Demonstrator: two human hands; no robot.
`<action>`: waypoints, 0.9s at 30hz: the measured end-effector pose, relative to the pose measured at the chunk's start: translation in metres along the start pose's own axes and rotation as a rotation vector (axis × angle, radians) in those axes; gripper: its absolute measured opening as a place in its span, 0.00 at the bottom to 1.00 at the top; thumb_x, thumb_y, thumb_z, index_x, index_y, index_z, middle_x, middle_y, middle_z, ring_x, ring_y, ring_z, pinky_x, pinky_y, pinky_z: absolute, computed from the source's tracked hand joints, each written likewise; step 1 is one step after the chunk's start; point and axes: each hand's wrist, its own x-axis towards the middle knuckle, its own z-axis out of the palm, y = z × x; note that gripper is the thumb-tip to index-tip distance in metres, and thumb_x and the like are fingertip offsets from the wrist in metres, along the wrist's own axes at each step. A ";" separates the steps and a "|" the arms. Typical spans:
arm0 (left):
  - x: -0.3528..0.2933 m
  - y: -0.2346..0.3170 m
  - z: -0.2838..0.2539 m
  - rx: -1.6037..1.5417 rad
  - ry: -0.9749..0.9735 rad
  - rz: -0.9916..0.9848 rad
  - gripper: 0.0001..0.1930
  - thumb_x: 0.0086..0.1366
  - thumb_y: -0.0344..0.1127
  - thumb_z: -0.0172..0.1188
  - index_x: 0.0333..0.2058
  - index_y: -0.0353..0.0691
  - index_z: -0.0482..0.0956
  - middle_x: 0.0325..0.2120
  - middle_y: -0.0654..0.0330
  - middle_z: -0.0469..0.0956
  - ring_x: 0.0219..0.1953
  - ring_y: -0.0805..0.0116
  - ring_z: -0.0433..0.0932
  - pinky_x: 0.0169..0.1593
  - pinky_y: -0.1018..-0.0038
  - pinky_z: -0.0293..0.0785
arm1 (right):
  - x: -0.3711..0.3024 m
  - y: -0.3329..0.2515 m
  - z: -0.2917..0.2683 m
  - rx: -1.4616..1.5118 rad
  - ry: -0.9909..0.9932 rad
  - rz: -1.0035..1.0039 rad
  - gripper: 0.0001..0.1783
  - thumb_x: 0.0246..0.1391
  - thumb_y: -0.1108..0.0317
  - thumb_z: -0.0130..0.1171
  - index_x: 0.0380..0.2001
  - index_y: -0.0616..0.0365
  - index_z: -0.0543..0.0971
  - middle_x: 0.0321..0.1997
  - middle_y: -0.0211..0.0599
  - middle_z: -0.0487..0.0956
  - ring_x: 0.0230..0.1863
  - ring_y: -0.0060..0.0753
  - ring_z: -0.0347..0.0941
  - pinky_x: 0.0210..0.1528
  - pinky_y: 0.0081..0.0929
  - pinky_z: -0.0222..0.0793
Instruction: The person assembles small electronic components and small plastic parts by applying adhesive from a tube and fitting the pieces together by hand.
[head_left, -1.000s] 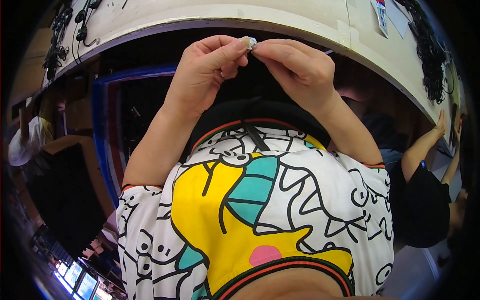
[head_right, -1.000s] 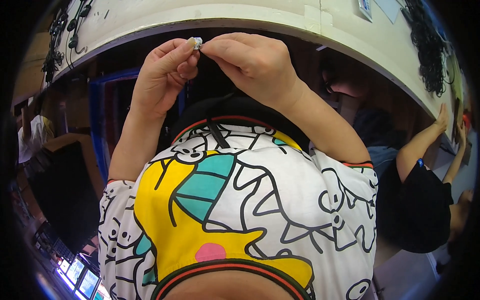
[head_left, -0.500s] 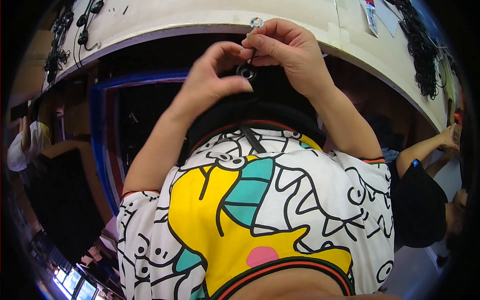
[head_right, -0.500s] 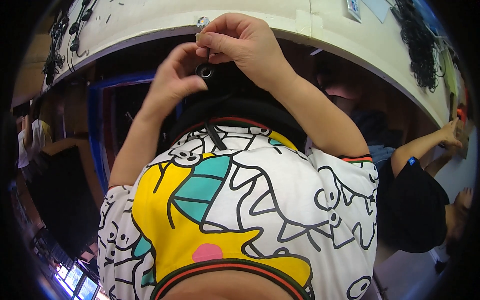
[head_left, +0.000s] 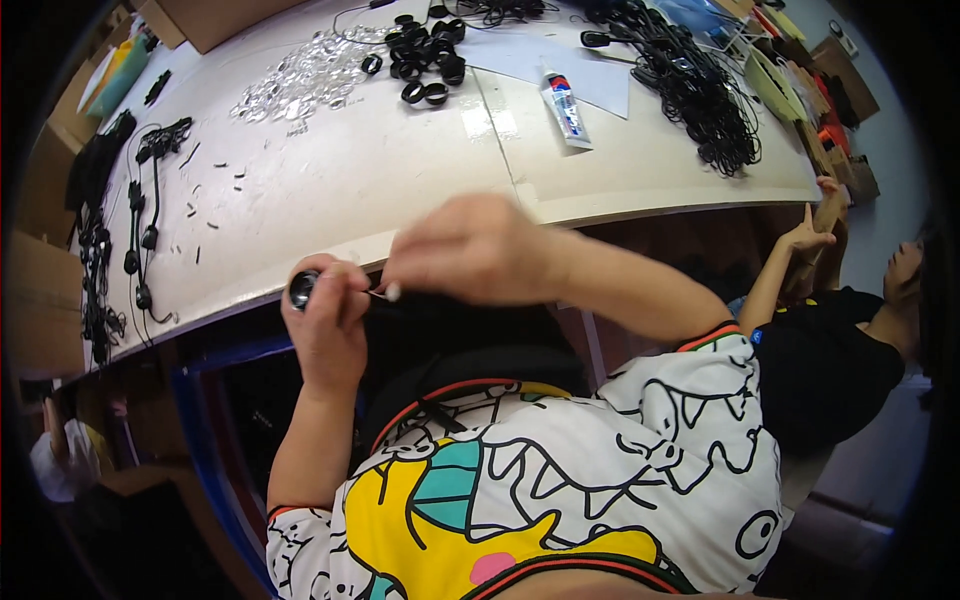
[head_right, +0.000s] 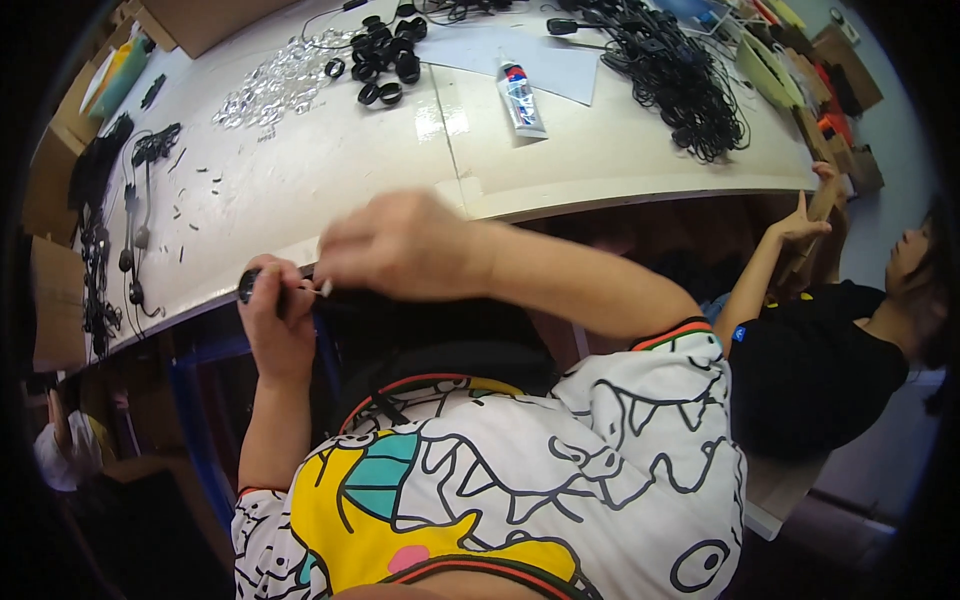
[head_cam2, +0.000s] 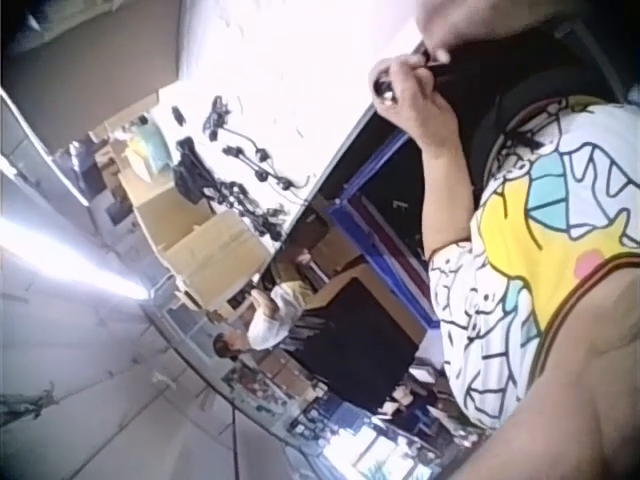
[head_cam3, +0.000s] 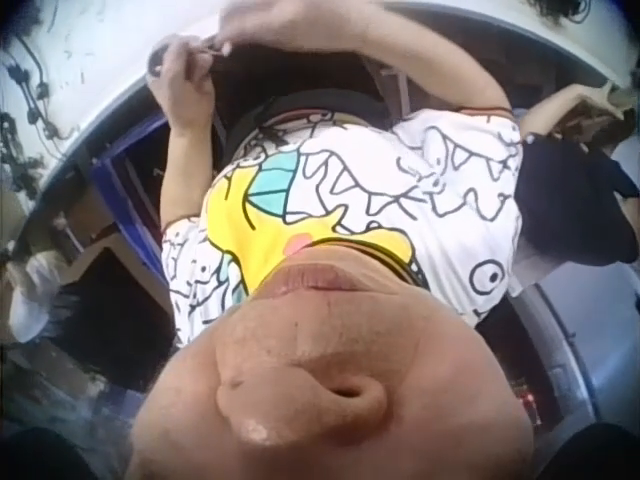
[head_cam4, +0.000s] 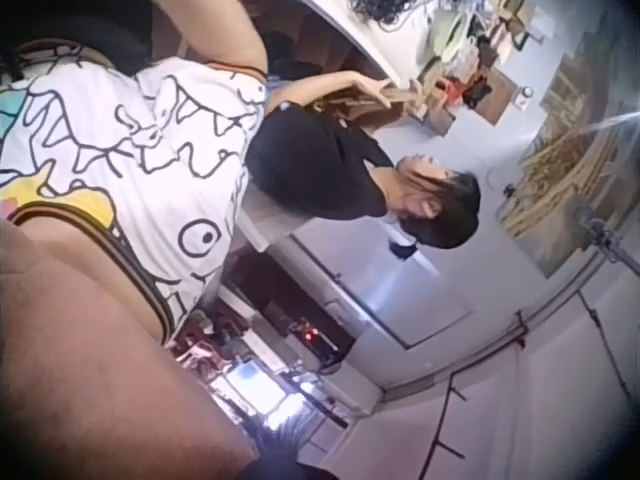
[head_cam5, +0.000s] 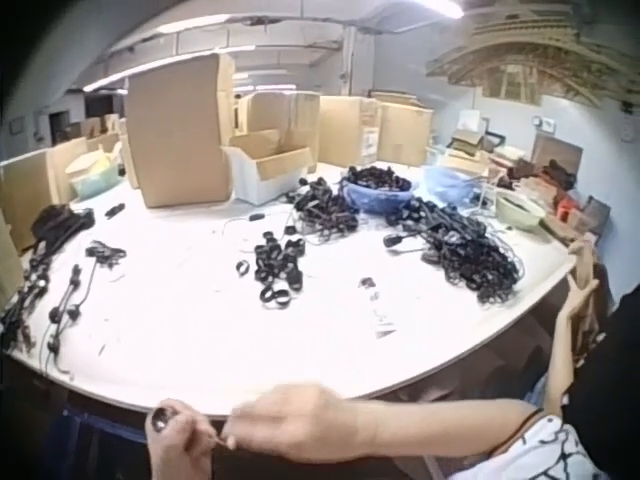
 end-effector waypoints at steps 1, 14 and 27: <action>0.003 0.006 0.001 -0.015 0.011 0.022 0.02 0.56 0.30 0.50 0.28 0.40 0.67 0.17 0.63 0.67 0.13 0.82 0.54 0.19 0.86 0.51 | -0.002 0.014 -0.015 -0.120 -0.027 0.111 0.09 0.39 0.68 0.58 0.28 0.54 0.75 0.32 0.32 0.75 0.29 0.29 0.73 0.29 0.24 0.69; -0.002 0.041 -0.019 0.606 0.037 -0.108 0.06 0.49 0.24 0.60 0.28 0.35 0.73 0.24 0.66 0.70 0.24 0.82 0.66 0.27 0.87 0.62 | -0.039 0.118 -0.066 -0.347 -0.007 0.988 0.18 0.49 0.54 0.52 0.25 0.60 0.76 0.20 0.39 0.75 0.22 0.31 0.69 0.27 0.24 0.63; -0.019 0.021 -0.045 0.355 -0.009 -0.207 0.10 0.48 0.23 0.62 0.32 0.33 0.76 0.26 0.59 0.76 0.30 0.76 0.76 0.35 0.83 0.74 | 0.002 -0.037 0.080 0.497 0.034 0.578 0.10 0.46 0.63 0.58 0.23 0.57 0.72 0.16 0.36 0.70 0.17 0.37 0.69 0.19 0.25 0.64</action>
